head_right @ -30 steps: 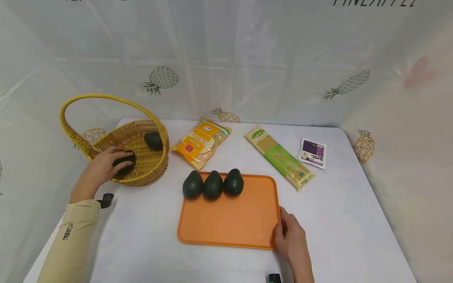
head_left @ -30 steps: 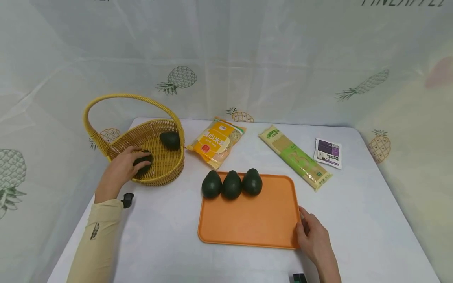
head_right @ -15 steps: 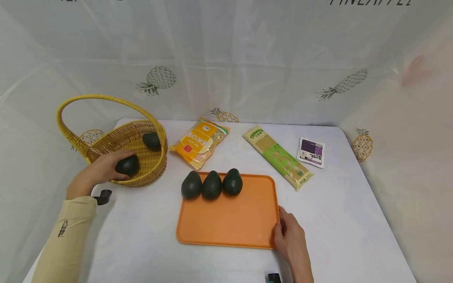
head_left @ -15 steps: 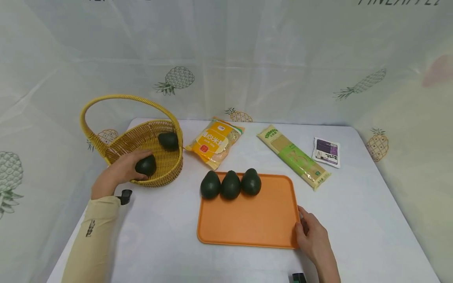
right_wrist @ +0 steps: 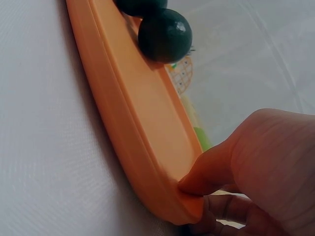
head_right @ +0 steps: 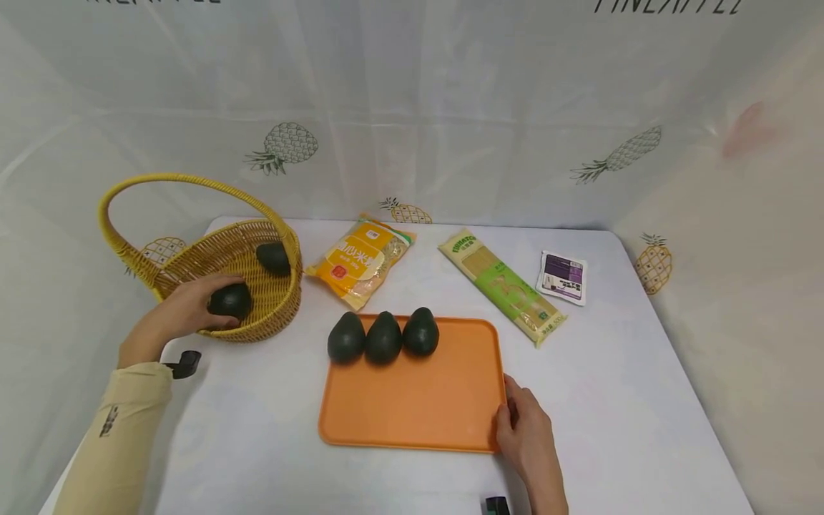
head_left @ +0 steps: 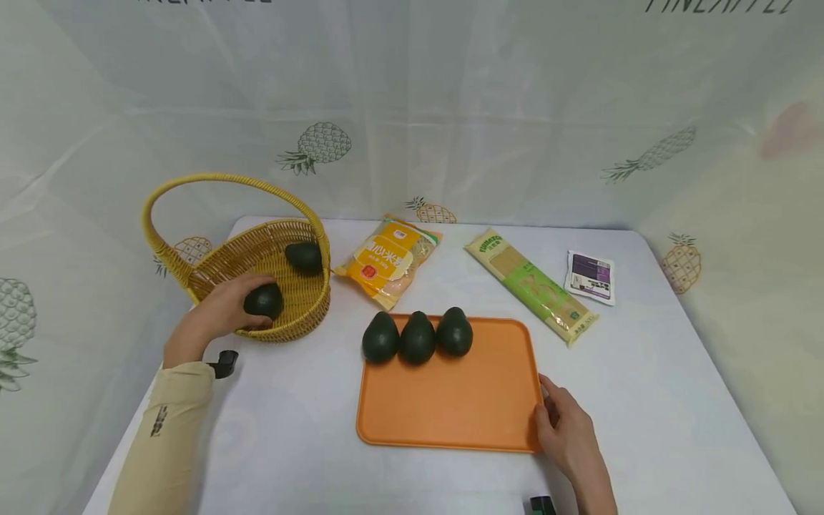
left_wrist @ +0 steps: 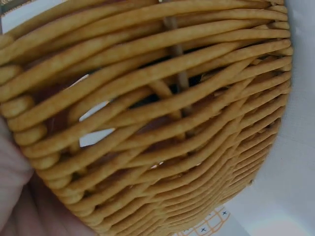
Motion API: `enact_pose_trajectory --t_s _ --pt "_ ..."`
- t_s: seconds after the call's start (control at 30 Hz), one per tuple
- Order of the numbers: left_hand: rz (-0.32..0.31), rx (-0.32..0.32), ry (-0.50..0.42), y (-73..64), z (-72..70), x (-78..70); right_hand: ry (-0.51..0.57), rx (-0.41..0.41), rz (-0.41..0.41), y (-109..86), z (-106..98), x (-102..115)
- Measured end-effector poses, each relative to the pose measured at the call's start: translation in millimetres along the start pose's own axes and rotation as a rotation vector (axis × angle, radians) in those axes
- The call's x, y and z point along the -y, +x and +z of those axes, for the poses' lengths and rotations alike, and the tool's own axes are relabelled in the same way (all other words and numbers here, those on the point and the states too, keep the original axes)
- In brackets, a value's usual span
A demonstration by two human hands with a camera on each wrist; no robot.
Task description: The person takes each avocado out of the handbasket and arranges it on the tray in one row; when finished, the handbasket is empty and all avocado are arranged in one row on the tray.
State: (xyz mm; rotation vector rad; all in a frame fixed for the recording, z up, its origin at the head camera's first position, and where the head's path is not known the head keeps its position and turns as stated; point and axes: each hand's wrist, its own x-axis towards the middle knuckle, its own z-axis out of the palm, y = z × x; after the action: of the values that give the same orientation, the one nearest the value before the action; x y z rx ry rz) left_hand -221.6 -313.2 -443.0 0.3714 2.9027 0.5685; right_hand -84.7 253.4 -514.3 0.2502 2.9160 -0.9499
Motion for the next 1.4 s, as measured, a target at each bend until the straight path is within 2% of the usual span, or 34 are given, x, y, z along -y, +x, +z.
enact_pose_trajectory --t_s 0.23,0.3,0.5,0.8,0.9,1.17,1.4 --pt "-0.046 -0.055 0.019 -3.3 2.4 -3.9 -0.004 0.024 0.014 0.0 -1.5 0.4" --pt "-0.022 -0.082 0.025 -4.0 2.7 -5.4 -0.001 0.006 -0.008 -1.2 -1.0 -1.2" --pt "0.102 -0.169 0.054 -4.0 3.8 -11.8 0.012 -0.07 -0.093 -7.3 2.9 -5.9" --pt "0.17 -0.317 0.089 -15.7 9.0 -17.4 0.012 -0.073 -0.108 -4.9 3.1 -4.4" --pt "0.182 -0.347 0.076 -18.1 10.3 -21.2 0.005 -0.073 -0.108 -4.9 1.6 -4.2" --pt "0.173 -0.355 0.032 -25.0 7.1 -36.3 0.0 -0.058 -0.097 -3.4 0.6 -5.0" --pt "0.231 -0.362 0.038 -29.0 3.4 -46.5 -0.011 -0.047 -0.076 -2.9 1.9 -5.6"
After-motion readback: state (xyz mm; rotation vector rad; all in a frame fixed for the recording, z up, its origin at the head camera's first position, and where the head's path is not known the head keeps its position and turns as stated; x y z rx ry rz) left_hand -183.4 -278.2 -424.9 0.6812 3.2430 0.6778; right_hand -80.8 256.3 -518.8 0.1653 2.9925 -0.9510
